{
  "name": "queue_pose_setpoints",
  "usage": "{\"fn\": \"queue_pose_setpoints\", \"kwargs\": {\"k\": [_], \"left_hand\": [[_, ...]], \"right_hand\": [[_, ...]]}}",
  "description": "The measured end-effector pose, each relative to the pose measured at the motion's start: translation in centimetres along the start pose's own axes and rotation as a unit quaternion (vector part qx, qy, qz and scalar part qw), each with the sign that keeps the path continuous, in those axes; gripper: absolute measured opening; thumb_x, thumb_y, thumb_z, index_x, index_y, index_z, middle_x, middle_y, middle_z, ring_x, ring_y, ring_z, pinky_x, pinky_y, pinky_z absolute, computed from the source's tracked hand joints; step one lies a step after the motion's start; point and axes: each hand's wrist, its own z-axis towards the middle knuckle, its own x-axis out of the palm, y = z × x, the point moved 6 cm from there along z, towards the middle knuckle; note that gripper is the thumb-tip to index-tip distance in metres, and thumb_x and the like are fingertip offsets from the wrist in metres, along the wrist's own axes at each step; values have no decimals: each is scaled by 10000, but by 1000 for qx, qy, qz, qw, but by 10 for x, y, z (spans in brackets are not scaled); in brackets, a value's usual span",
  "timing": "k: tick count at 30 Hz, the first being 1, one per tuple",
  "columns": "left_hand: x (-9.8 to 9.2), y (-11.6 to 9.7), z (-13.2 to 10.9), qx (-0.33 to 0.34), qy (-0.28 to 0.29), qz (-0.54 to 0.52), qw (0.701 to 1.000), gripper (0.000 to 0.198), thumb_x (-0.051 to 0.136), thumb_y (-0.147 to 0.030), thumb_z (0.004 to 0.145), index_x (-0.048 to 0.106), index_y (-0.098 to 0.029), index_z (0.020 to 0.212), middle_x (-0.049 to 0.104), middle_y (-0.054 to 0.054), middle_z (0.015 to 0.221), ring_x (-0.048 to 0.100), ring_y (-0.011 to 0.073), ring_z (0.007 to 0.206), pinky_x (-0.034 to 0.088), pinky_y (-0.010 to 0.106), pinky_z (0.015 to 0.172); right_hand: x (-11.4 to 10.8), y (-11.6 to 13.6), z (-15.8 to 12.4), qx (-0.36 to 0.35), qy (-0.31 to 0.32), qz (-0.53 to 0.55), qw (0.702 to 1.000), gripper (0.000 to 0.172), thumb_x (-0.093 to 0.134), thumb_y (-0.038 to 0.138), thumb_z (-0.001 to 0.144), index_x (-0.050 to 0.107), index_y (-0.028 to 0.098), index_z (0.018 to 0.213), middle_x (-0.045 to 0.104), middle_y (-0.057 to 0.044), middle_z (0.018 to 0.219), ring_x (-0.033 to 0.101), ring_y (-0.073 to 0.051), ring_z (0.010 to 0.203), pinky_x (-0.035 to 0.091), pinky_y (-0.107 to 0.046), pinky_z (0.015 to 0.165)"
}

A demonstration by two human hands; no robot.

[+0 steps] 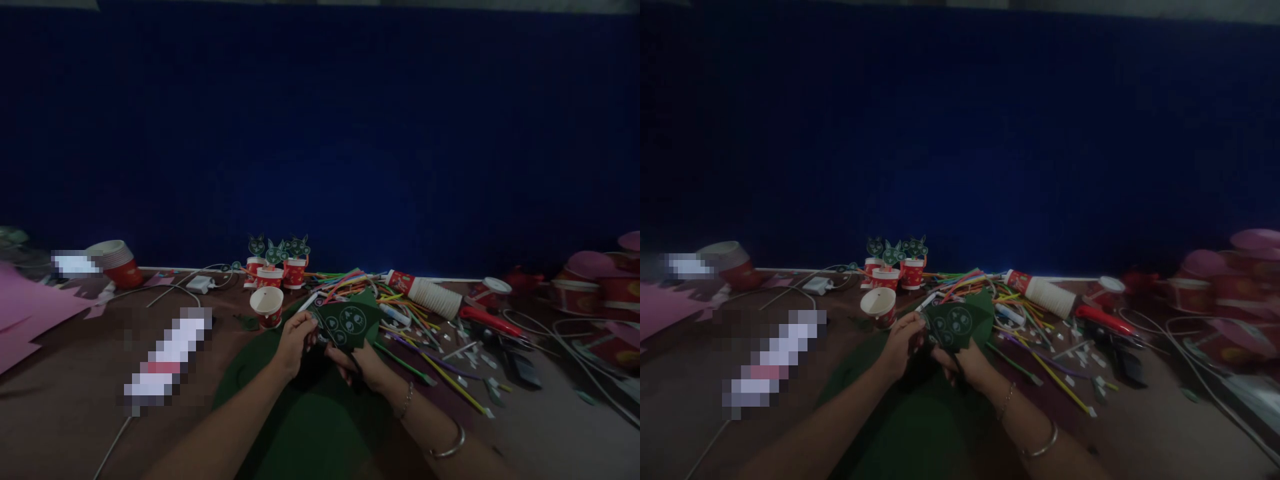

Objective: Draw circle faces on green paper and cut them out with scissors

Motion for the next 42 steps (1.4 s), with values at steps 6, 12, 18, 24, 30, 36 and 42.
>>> {"fn": "queue_pose_setpoints", "kwargs": {"k": [6, 12, 18, 24, 30, 36, 42], "left_hand": [[1, 0, 1, -11, 21, -27, 999, 239, 612, -296, 639, 412, -182, 576, 362, -102, 401, 239, 20, 283, 60, 167, 319], [1, 0, 2, -18, 28, -24, 999, 262, 612, -290, 620, 380, -185, 560, 347, -102, 399, 248, 18, 280, 60, 163, 312], [-3, 2, 6, -13, 41, -26, 999, 243, 598, -271, 639, 383, -181, 569, 347, -101, 417, 248, 16, 295, 68, 165, 322], [-6, 7, 8, -45, 40, -34, 998, 205, 594, -246, 605, 402, -180, 574, 373, -95, 434, 250, 15, 309, 88, 161, 319], [-5, 5, 6, -55, 39, -39, 997, 193, 594, -239, 593, 413, -179, 563, 382, -89, 428, 257, 20, 320, 110, 153, 318], [-7, 9, 10, -42, 54, -50, 996, 191, 605, -235, 596, 426, -173, 571, 404, -78, 460, 268, 21, 341, 124, 152, 314], [-8, 10, 10, -29, 57, -36, 997, 168, 580, -220, 631, 426, -174, 581, 394, -79, 448, 291, 28, 343, 128, 154, 322]], "right_hand": [[0, -6, 1, 1, 21, 16, 1000, 387, 613, 533, 687, 511, 161, 706, 446, 90, 382, 379, -54, 299, 334, -168, 308], [0, -10, 1, 24, 35, 42, 998, 413, 633, 548, 665, 512, 156, 710, 436, 93, 366, 361, -52, 281, 303, -162, 291], [-1, -11, 2, 27, 60, 47, 997, 419, 628, 557, 668, 536, 152, 721, 443, 89, 361, 357, -53, 276, 262, -158, 293], [-4, -6, -1, 24, 75, 8, 997, 511, 578, 531, 725, 434, 158, 406, 414, 43, 341, 364, -44, 293, 235, -175, 325], [-3, -7, -1, 26, 81, 24, 996, 495, 578, 535, 717, 455, 152, 428, 429, 41, 351, 373, -45, 297, 251, -173, 324], [-5, -11, 1, 31, 74, 39, 996, 417, 614, 500, 702, 608, 111, 853, 457, 80, 371, 375, -60, 293, 279, -164, 314], [-6, -17, 1, 62, 82, 56, 993, 444, 638, 503, 685, 610, 101, 871, 472, 70, 367, 387, -56, 296, 261, -152, 306]]}}
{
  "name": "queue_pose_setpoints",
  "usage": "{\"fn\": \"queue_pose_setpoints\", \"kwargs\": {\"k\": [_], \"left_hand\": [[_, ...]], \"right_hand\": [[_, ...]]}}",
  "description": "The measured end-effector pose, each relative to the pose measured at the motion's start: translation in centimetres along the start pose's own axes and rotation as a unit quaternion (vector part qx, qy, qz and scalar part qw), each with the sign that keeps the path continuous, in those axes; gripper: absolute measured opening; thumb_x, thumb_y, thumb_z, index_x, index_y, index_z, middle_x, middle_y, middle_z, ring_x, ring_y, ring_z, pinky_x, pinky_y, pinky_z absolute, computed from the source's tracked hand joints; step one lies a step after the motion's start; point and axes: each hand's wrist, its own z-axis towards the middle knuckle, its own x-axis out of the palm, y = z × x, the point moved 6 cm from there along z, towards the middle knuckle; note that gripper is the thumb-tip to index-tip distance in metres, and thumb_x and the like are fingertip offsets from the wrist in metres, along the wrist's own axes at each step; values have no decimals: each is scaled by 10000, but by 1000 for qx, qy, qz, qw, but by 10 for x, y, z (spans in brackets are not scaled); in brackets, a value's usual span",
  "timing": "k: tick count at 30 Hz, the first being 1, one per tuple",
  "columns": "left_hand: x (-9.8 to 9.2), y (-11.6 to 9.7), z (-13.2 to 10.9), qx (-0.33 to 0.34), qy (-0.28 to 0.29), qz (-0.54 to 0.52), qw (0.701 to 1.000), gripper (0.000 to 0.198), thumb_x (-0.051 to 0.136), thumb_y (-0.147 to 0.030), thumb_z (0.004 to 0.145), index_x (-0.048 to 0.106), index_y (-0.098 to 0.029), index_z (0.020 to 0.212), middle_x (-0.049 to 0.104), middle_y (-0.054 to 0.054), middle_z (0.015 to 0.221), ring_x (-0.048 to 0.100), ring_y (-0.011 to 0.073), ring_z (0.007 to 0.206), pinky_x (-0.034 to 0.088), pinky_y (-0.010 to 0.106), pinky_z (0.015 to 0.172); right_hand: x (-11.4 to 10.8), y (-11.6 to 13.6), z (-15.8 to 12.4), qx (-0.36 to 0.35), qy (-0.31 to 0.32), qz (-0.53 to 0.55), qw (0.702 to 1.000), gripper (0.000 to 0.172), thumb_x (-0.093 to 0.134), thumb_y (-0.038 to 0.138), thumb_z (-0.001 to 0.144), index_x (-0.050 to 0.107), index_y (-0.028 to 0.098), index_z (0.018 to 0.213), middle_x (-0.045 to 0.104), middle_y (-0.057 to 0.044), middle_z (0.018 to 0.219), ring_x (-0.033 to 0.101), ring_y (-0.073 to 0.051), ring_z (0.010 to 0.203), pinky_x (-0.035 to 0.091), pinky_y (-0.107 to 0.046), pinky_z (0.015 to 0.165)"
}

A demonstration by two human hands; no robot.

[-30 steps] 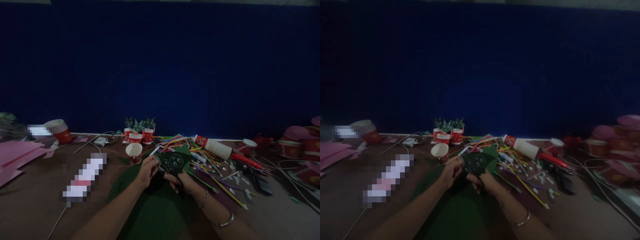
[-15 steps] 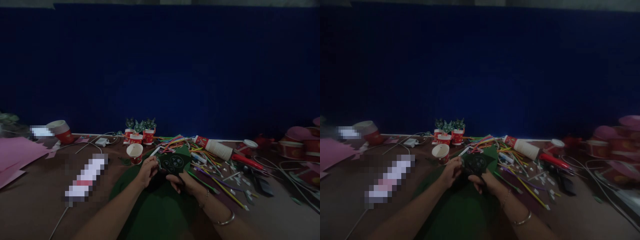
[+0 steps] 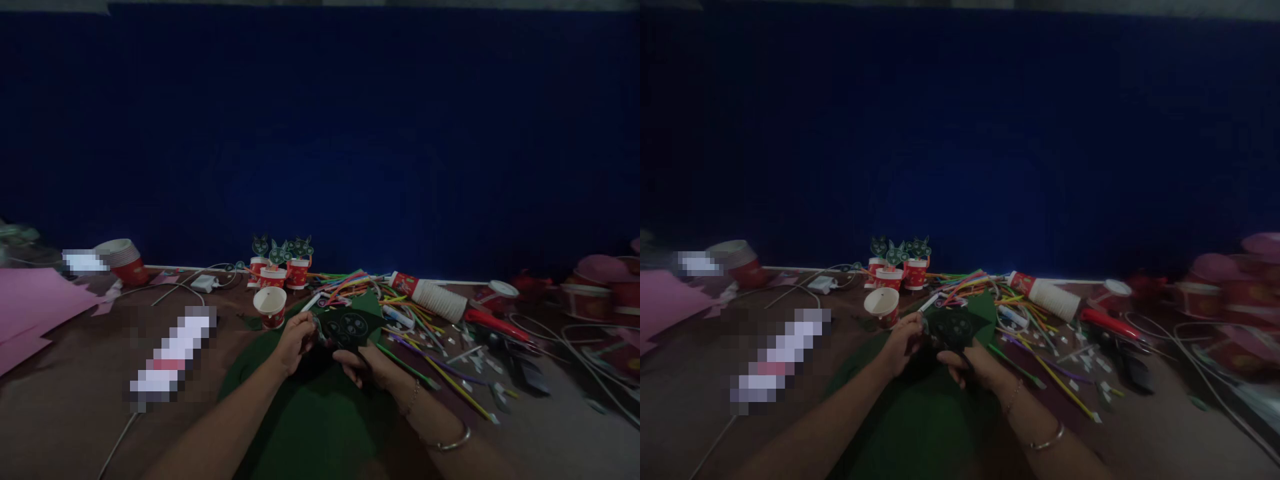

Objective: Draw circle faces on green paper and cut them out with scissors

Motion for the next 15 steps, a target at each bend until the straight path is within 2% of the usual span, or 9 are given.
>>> {"fn": "queue_pose_setpoints", "kwargs": {"k": [5, 10, 15], "left_hand": [[1, -3, -2, 12, -2, 14, 1000, 194, 589, -236, 639, 414, -178, 579, 378, -85, 425, 294, 30, 329, 111, 161, 327], [2, -4, -1, 14, 7, 15, 1000, 218, 599, -249, 641, 403, -175, 582, 385, -89, 430, 290, 17, 299, 73, 165, 331], [3, -6, -2, 8, 10, 14, 1000, 213, 602, -249, 629, 412, -169, 576, 395, -85, 435, 305, 16, 293, 59, 162, 329]], "right_hand": [[0, 1, 0, -5, 8, 19, 1000, 468, 652, 486, 689, 571, 128, 979, 497, 83, 385, 398, -58, 295, 245, -140, 291], [2, 3, 1, -6, 14, -6, 1000, 391, 638, 508, 696, 569, 129, 765, 475, 78, 365, 390, -49, 283, 224, -133, 274], [2, 3, 1, -13, 21, 13, 1000, 410, 655, 514, 675, 562, 131, 790, 463, 91, 355, 373, -47, 273, 266, -133, 273]]}}
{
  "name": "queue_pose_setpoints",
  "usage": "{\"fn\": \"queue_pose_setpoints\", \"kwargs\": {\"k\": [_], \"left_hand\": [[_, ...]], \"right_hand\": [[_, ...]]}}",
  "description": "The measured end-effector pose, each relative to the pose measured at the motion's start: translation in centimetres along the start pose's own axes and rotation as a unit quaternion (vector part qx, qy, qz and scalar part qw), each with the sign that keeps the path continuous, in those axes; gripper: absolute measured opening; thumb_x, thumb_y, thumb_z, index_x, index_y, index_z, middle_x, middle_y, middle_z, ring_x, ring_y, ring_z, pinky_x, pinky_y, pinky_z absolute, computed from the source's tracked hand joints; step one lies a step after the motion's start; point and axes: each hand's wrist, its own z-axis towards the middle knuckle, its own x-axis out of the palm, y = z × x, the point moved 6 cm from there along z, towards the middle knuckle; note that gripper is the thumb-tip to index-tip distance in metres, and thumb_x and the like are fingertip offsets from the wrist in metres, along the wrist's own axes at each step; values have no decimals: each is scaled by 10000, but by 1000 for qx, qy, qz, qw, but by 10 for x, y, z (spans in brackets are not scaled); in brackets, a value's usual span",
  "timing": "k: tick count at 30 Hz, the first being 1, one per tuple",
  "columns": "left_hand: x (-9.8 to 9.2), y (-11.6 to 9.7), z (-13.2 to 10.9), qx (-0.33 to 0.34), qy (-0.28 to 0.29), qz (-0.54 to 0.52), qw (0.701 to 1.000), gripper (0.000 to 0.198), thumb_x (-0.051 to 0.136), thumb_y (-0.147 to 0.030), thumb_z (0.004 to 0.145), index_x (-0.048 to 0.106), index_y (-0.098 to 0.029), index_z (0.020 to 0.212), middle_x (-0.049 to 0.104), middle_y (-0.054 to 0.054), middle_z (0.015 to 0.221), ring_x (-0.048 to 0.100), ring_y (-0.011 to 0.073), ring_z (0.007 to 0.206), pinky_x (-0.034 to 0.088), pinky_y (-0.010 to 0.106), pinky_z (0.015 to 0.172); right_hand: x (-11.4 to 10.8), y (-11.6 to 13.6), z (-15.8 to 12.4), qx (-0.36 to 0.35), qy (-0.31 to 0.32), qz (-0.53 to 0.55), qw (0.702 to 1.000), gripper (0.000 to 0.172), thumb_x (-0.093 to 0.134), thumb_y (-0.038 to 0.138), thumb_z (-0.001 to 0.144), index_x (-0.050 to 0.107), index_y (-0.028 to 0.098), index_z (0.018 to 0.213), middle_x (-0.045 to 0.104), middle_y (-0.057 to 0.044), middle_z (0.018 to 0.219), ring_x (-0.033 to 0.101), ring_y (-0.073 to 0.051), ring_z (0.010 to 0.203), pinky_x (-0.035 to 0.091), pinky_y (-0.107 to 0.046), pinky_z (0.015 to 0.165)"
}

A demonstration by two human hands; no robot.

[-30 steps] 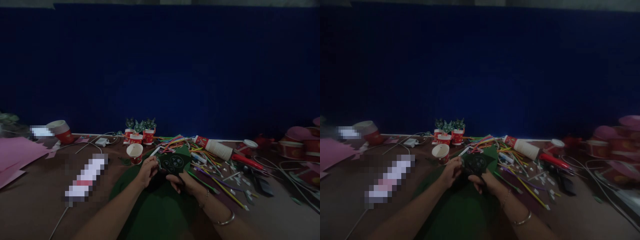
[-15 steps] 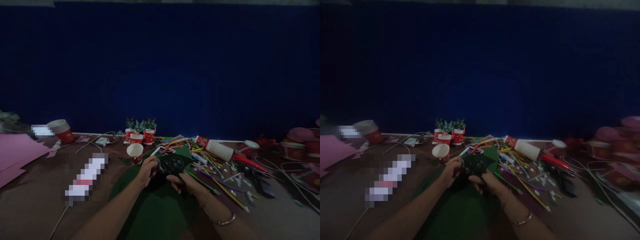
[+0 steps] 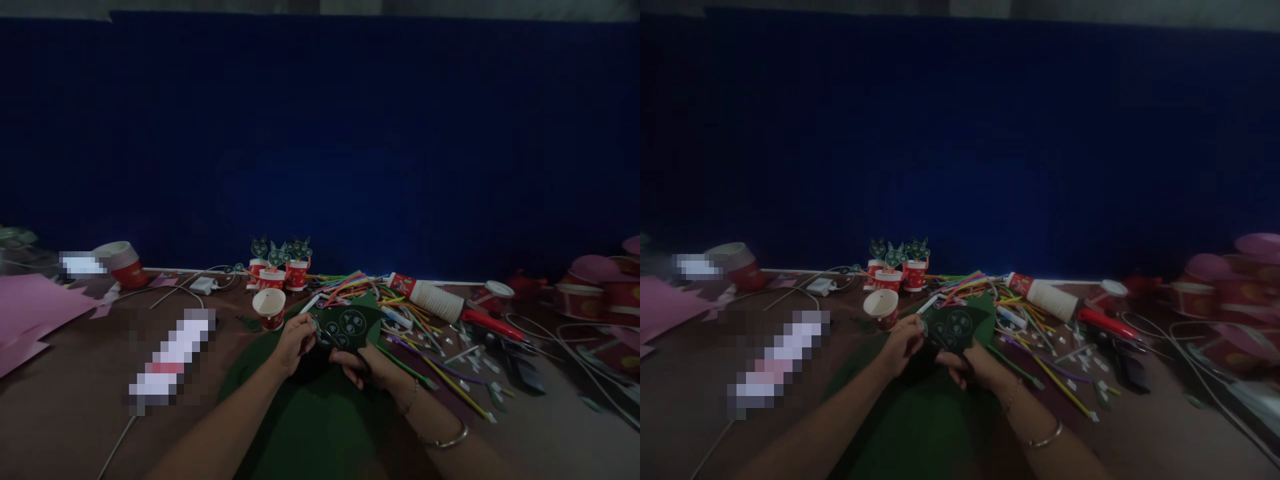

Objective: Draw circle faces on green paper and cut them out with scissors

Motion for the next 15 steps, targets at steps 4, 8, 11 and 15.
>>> {"fn": "queue_pose_setpoints", "kwargs": {"k": [4, 8, 11, 15], "left_hand": [[1, 0, -1, -4, 8, -15, 1000, 225, 607, -242, 623, 402, -175, 558, 376, -91, 411, 329, 30, 281, 97, 159, 309], [1, 3, 1, -6, 17, -37, 999, 202, 610, -230, 623, 425, -175, 566, 414, -82, 423, 424, 63, 297, 235, 170, 323], [1, 3, 0, -14, 17, -54, 998, 192, 618, -208, 610, 434, -174, 564, 442, -74, 431, 481, 86, 333, 311, 187, 365], [3, 0, -2, -26, 1, -76, 997, 183, 637, -204, 585, 458, -174, 559, 488, -58, 440, 515, 103, 391, 381, 208, 424]], "right_hand": [[-1, -1, 0, 10, -10, -5, 1000, 392, 662, 499, 672, 557, 132, 764, 465, 87, 349, 370, -48, 269, 295, -140, 275], [0, 3, 0, -5, -10, -30, 999, 369, 645, 490, 698, 540, 138, 728, 455, 86, 342, 365, -47, 262, 282, -137, 269], [-1, 7, -2, -18, -10, -48, 999, 373, 646, 497, 697, 531, 142, 710, 446, 87, 338, 363, -51, 261, 284, -143, 267], [0, 9, -4, -23, -17, -50, 998, 361, 645, 483, 706, 567, 134, 759, 461, 81, 369, 384, -54, 290, 306, -148, 297]]}}
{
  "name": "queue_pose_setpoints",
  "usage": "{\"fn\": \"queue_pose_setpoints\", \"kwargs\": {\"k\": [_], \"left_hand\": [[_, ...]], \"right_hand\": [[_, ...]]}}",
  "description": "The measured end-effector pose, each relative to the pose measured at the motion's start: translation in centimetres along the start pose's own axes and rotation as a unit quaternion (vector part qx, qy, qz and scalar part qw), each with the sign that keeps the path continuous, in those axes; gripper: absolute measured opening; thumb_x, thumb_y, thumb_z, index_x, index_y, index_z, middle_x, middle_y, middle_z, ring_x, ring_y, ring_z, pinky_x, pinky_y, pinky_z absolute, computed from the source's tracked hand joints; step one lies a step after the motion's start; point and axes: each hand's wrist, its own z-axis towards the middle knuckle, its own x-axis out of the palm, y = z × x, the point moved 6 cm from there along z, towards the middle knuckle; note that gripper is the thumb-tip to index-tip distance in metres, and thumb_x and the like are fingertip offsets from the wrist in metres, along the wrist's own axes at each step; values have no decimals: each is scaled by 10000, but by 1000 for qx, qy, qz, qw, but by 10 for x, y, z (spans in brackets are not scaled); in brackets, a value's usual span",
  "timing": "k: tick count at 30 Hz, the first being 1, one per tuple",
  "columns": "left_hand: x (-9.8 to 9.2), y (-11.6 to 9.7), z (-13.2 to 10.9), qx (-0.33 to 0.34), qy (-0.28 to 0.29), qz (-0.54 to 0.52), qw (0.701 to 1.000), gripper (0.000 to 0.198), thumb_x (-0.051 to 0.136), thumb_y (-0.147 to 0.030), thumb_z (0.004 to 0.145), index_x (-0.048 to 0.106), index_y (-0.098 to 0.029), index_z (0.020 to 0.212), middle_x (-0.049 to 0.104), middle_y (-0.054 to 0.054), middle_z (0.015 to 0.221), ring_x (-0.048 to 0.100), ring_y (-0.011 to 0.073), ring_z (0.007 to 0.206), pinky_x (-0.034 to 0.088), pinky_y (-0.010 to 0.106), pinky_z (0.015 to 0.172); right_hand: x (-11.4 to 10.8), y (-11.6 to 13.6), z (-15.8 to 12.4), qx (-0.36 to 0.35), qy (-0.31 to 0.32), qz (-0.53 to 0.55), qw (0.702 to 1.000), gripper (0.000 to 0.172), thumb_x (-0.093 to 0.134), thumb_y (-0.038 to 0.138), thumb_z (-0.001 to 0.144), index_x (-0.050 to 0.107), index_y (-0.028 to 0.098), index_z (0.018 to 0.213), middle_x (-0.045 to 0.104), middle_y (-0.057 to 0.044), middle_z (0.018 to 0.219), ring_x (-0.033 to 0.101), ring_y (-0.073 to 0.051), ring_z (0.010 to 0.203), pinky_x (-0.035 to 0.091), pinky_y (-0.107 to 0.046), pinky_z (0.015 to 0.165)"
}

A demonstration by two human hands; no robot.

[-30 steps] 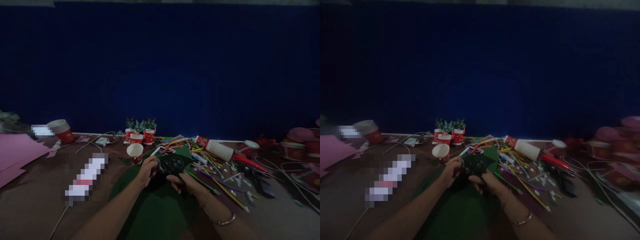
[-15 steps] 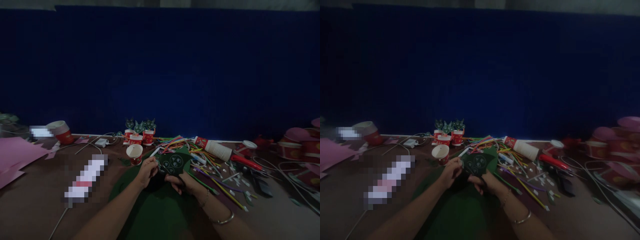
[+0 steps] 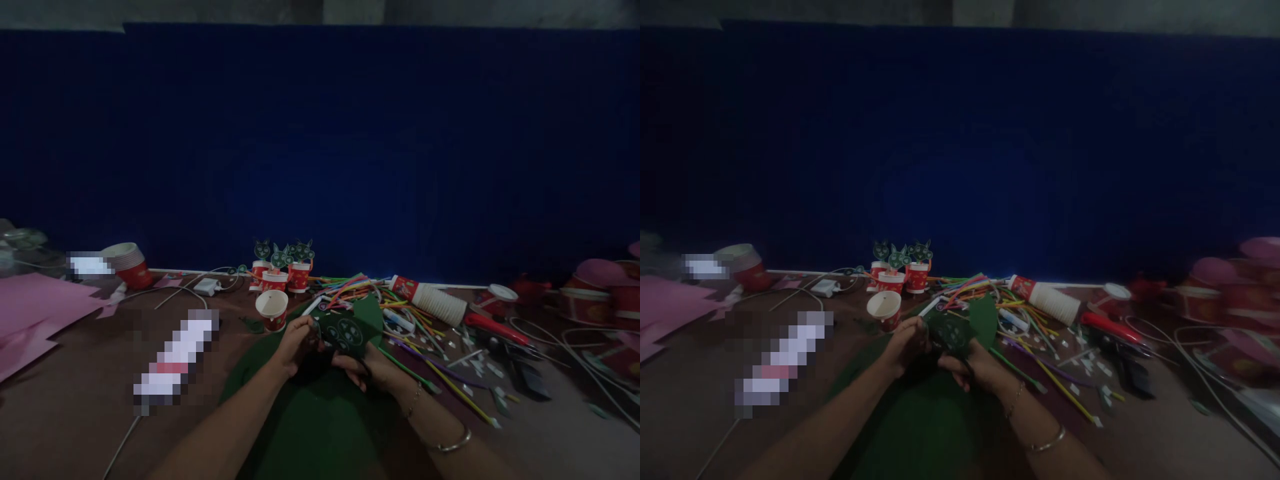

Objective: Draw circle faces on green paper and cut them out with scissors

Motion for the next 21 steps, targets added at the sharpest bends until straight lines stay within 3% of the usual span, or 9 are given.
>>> {"fn": "queue_pose_setpoints", "kwargs": {"k": [3, 5, 9, 11, 17, 19, 21], "left_hand": [[1, -4, -1, 10, -18, -30, 999, 169, 651, -199, 574, 486, -168, 558, 515, -50, 444, 521, 95, 419, 405, 204, 464], [-1, -6, -1, 29, -40, -50, 998, 163, 656, -198, 567, 497, -165, 561, 559, -32, 467, 536, 93, 436, 398, 190, 464], [-9, -4, -1, 33, -107, -78, 991, 160, 639, -198, 549, 484, -178, 582, 613, -16, 512, 591, 120, 481, 393, 180, 449], [-9, -2, -2, 30, -122, -70, 990, 134, 611, -175, 543, 481, -179, 575, 595, -25, 485, 591, 126, 468, 388, 183, 437], [8, 3, -5, 27, -9, -57, 998, 94, 548, -139, 576, 464, -173, 553, 606, -5, 503, 624, 154, 553, 453, 229, 544], [7, 7, -4, 8, 0, -25, 1000, 91, 561, -164, 595, 471, -176, 588, 621, -2, 542, 613, 145, 529, 403, 198, 461], [4, 9, -3, -3, 10, 37, 999, 126, 576, -215, 605, 460, -176, 572, 578, -13, 489, 538, 116, 397, 267, 176, 349]], "right_hand": [[2, 0, 1, -9, -16, -21, 1000, 357, 633, 466, 715, 588, 132, 831, 482, 71, 417, 417, -70, 323, 340, -169, 324], [1, 4, 1, -51, -59, -66, 995, 342, 645, 426, 704, 596, 136, 879, 522, 54, 487, 455, -83, 374, 374, -188, 364], [-4, 21, -7, -191, -193, -205, 940, 183, 635, 334, 708, 582, 159, 721, 589, -1, 618, 547, -130, 541, 431, -223, 502], [-10, 24, -12, -221, -253, -219, 916, 167, 615, 323, 730, 560, 165, 729, 597, -11, 637, 561, -144, 566, 441, -234, 534], [-25, 24, -20, -237, -355, -162, 890, 178, 592, 331, 761, 535, 173, 819, 612, -42, 728, 570, -172, 660, 458, -259, 608], [-30, 23, -19, -215, -372, -118, 895, 190, 592, 358, 764, 513, 185, 756, 599, -28, 674, 554, -165, 617, 451, -260, 587], [-35, 21, -18, -184, -387, -51, 902, 230, 587, 403, 766, 504, 192, 726, 577, -4, 592, 530, -151, 533, 436, -258, 530]]}}
